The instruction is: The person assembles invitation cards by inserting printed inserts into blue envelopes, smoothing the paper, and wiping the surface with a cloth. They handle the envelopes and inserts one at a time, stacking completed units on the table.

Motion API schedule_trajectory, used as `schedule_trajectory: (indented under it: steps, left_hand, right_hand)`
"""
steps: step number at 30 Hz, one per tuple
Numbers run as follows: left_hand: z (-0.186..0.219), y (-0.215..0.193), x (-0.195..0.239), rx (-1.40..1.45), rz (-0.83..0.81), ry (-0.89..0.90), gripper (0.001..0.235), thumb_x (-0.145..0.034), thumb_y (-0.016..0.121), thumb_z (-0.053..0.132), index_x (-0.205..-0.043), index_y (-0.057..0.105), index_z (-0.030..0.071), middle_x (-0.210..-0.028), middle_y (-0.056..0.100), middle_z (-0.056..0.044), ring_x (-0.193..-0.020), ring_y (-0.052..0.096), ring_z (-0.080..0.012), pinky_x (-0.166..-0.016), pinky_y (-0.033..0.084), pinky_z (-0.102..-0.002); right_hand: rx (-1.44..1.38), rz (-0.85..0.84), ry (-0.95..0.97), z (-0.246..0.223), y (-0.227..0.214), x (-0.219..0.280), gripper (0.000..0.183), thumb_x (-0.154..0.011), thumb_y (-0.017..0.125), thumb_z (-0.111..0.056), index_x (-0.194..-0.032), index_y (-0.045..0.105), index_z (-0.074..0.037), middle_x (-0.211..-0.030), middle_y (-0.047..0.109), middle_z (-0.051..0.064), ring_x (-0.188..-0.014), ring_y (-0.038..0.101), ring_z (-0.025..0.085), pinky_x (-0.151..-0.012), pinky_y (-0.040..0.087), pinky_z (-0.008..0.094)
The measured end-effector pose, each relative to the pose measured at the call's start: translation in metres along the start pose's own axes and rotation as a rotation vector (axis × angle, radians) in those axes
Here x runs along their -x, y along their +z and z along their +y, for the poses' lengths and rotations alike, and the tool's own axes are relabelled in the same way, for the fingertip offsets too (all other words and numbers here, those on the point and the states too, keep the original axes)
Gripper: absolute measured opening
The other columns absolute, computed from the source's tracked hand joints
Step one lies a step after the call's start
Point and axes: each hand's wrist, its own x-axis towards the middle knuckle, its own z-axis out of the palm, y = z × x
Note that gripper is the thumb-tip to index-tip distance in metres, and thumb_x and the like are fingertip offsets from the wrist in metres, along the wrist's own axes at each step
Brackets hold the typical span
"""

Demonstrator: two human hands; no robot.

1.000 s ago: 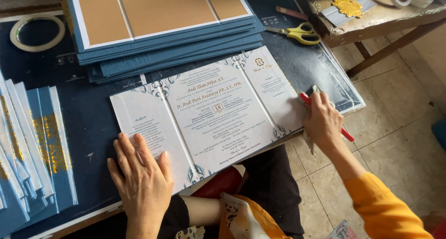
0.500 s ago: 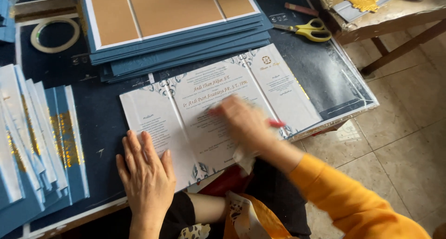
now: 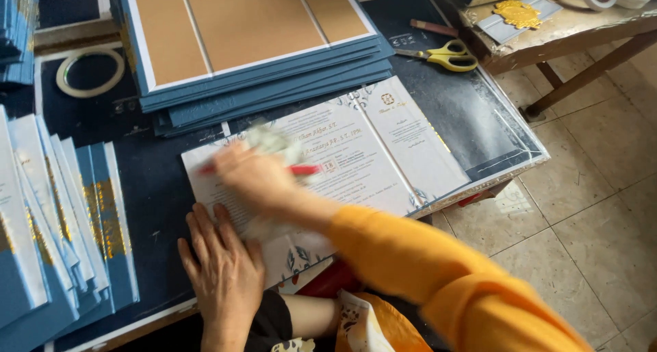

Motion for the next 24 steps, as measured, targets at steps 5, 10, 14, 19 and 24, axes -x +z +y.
schedule_trajectory:
  steps: [5, 10, 14, 19, 24]
  left_hand:
    - [-0.004, -0.006, 0.001, 0.027, -0.011, -0.024, 0.069, -0.095, 0.048, 0.040, -0.145, 0.044, -0.007, -0.152, 0.047, -0.027, -0.142, 0.045, -0.0364, -0.111, 0.040, -0.047]
    - [-0.002, -0.013, -0.003, -0.001, 0.000, -0.021, 0.065, -0.099, 0.047, 0.042, -0.143, 0.046, -0.006, -0.150, 0.050, -0.028, -0.140, 0.049, -0.0373, -0.109, 0.043, -0.046]
    - [0.001, -0.012, -0.004, 0.049, -0.050, -0.037, 0.064, -0.100, 0.041, 0.041, -0.150, 0.043, 0.002, -0.154, 0.043, -0.029, -0.142, 0.043, -0.0405, -0.108, 0.040, -0.051]
    - [0.006, -0.012, -0.004, -0.032, 0.023, -0.039, 0.058, -0.098, 0.046, 0.038, -0.149, 0.049, 0.010, -0.156, 0.045, -0.018, -0.141, 0.047, -0.0344, -0.109, 0.041, -0.053]
    - [0.005, -0.008, -0.003, 0.032, 0.008, -0.025, 0.061, -0.098, 0.049, 0.035, -0.152, 0.043, 0.009, -0.157, 0.040, -0.023, -0.142, 0.044, -0.0364, -0.110, 0.039, -0.055]
  right_hand:
    - [-0.226, 0.101, -0.047, 0.000, 0.001, -0.014, 0.042, -0.092, 0.058, -0.012, -0.130, 0.041, -0.009, -0.126, 0.046, 0.018, -0.091, 0.064, 0.036, -0.049, 0.057, 0.047]
    - [-0.252, -0.013, 0.384, 0.131, -0.039, 0.033, 0.037, -0.098, 0.055, -0.016, -0.134, 0.053, -0.023, -0.126, 0.056, 0.009, -0.085, 0.066, 0.015, -0.050, 0.058, 0.026]
    - [-0.086, 0.087, 0.735, 0.220, -0.030, 0.111, 0.024, -0.104, 0.035, -0.020, -0.121, 0.048, -0.008, -0.116, 0.056, 0.019, -0.082, 0.065, 0.036, -0.059, 0.054, 0.051]
    - [0.214, 0.165, 0.742, 0.146, 0.013, 0.173, 0.025, -0.105, 0.033, -0.028, -0.112, 0.045, -0.006, -0.107, 0.051, 0.018, -0.072, 0.065, 0.044, -0.052, 0.049, 0.060]
    - [0.353, 0.468, 0.196, -0.035, 0.017, 0.164, 0.013, -0.090, 0.044, -0.015, -0.089, 0.057, -0.015, -0.121, 0.064, 0.016, -0.058, 0.057, 0.017, -0.037, 0.041, 0.028]
